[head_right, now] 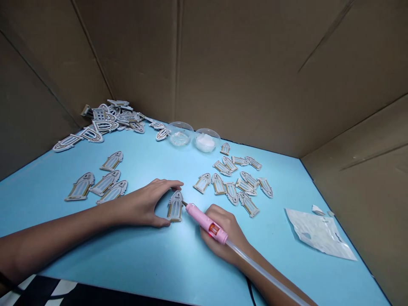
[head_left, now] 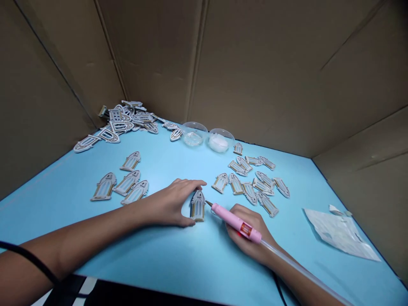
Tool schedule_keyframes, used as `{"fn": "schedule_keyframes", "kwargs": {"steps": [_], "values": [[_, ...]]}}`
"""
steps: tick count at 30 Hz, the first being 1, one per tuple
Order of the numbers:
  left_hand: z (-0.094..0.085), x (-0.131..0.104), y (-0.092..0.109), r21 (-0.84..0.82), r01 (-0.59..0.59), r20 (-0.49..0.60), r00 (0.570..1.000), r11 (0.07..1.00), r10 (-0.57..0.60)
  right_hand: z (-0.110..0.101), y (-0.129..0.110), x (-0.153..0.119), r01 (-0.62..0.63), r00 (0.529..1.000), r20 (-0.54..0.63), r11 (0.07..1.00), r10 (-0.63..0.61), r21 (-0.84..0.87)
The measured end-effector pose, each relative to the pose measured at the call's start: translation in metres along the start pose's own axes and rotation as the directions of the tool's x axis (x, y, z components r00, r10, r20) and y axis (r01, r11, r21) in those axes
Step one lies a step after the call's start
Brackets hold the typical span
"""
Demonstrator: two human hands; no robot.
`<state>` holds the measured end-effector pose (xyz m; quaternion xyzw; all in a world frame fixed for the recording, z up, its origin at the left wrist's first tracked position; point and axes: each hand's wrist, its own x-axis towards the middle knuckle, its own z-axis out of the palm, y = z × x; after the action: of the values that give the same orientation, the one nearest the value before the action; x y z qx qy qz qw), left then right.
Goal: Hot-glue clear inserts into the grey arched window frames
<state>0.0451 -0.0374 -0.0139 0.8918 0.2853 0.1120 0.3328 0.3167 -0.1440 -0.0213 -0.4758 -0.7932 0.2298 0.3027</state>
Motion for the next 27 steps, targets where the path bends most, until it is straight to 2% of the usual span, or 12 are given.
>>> {"fn": "schedule_keyframes", "kwargs": {"steps": [4, 13, 21, 27], "values": [[0.004, -0.001, 0.002, 0.006, -0.045, -0.008, 0.999, 0.999, 0.045, 0.004, 0.003, -0.004, 0.064, 0.998, 0.022, 0.996, -0.063, -0.057], [0.010, -0.001, -0.004, 0.002, -0.160, -0.050, 0.986, 0.987, 0.160, 0.007, 0.005, -0.006, 0.113, 0.993, 0.047, 0.974, -0.106, -0.194], [0.004, -0.002, 0.003, 0.003, -0.145, -0.029, 0.989, 0.989, 0.145, 0.008, 0.010, -0.010, 0.117, 0.992, 0.081, 0.958, -0.099, -0.261], [0.005, -0.001, 0.004, 0.015, -0.135, -0.013, 0.991, 0.991, 0.136, 0.008, 0.010, -0.011, 0.123, 0.991, 0.079, 0.964, -0.107, -0.237]]}}
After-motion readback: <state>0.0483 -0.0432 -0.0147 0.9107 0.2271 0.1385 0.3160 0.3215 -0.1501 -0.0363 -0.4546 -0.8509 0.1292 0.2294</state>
